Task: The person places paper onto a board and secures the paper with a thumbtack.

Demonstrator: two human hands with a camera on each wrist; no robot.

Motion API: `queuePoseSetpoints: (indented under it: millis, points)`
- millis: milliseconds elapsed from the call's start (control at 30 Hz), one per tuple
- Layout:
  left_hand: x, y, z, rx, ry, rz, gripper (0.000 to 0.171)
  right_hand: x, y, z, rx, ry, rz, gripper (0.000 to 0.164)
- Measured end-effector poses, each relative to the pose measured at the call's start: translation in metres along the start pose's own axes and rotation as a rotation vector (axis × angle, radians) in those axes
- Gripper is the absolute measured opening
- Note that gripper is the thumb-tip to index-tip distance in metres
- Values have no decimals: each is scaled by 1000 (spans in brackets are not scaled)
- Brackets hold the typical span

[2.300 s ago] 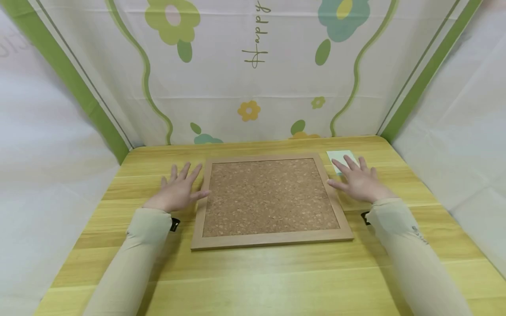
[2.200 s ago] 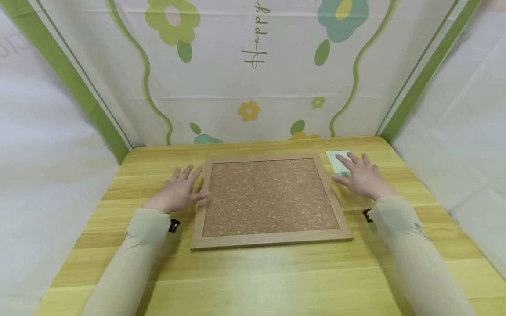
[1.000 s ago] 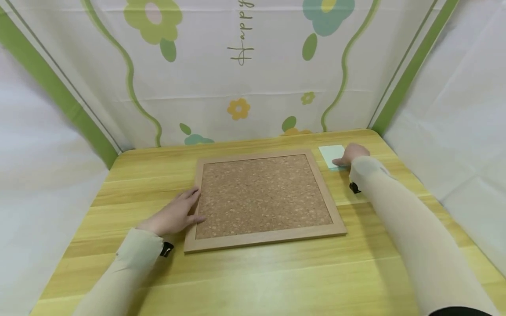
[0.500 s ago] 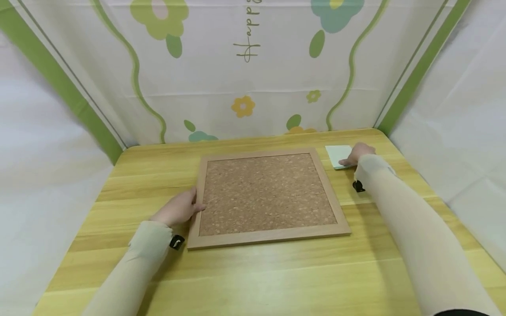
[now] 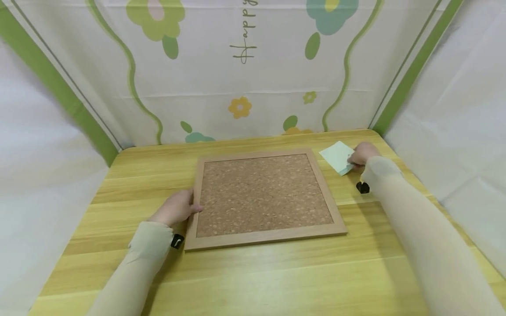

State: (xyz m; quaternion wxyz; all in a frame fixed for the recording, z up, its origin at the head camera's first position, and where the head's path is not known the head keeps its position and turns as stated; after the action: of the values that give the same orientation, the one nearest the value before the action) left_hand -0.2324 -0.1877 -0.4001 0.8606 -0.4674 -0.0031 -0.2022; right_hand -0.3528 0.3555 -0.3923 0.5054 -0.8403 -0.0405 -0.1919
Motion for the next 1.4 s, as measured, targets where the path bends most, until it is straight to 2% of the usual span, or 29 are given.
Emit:
queuePoseSetpoints:
  millis: [67,200,300,367,467,633,900,1100,1400]
  points:
    - [1,0,-1,0,-1,-1,45,7,-4,-2,-126,0,18,51]
    - [3,-1,-3,8,-17,3,45,24,-5,-9,-456,-6,65,42]
    - [3,-1,-4,1,-21,6,42,38,-2,-15,-640,-31,88,39]
    - [3,-1,-4,-9,-13,5,40,47,0,-19,-738,-52,88,41]
    - [4,-2,-4,-22,-7,6,38,60,6,-26,-818,-93,90,45]
    - [5,-1,-4,-26,-1,4,40,79,18,-41,-858,-130,128,47]
    - [5,0,-4,-25,-4,-7,40,97,29,-64,-886,-172,167,43]
    - [3,1,-4,-4,1,1,39,109,32,-83,-864,-254,140,41]
    - [0,0,-2,-19,32,4,43,122,50,-109,-762,-310,73,36]
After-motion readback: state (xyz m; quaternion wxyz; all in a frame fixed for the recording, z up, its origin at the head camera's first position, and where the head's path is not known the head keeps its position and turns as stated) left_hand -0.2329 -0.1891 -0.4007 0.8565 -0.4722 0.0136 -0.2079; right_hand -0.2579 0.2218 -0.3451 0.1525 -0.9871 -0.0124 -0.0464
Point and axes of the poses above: each hand's wrist, its own x-axis away from the middle knuckle, its own y-axis out of the palm, z = x × y, the point moved 4 cm from there along -x, towards the middle knuckle, and after that the axes turned 5 degrees about y, right-handed, at the moved point
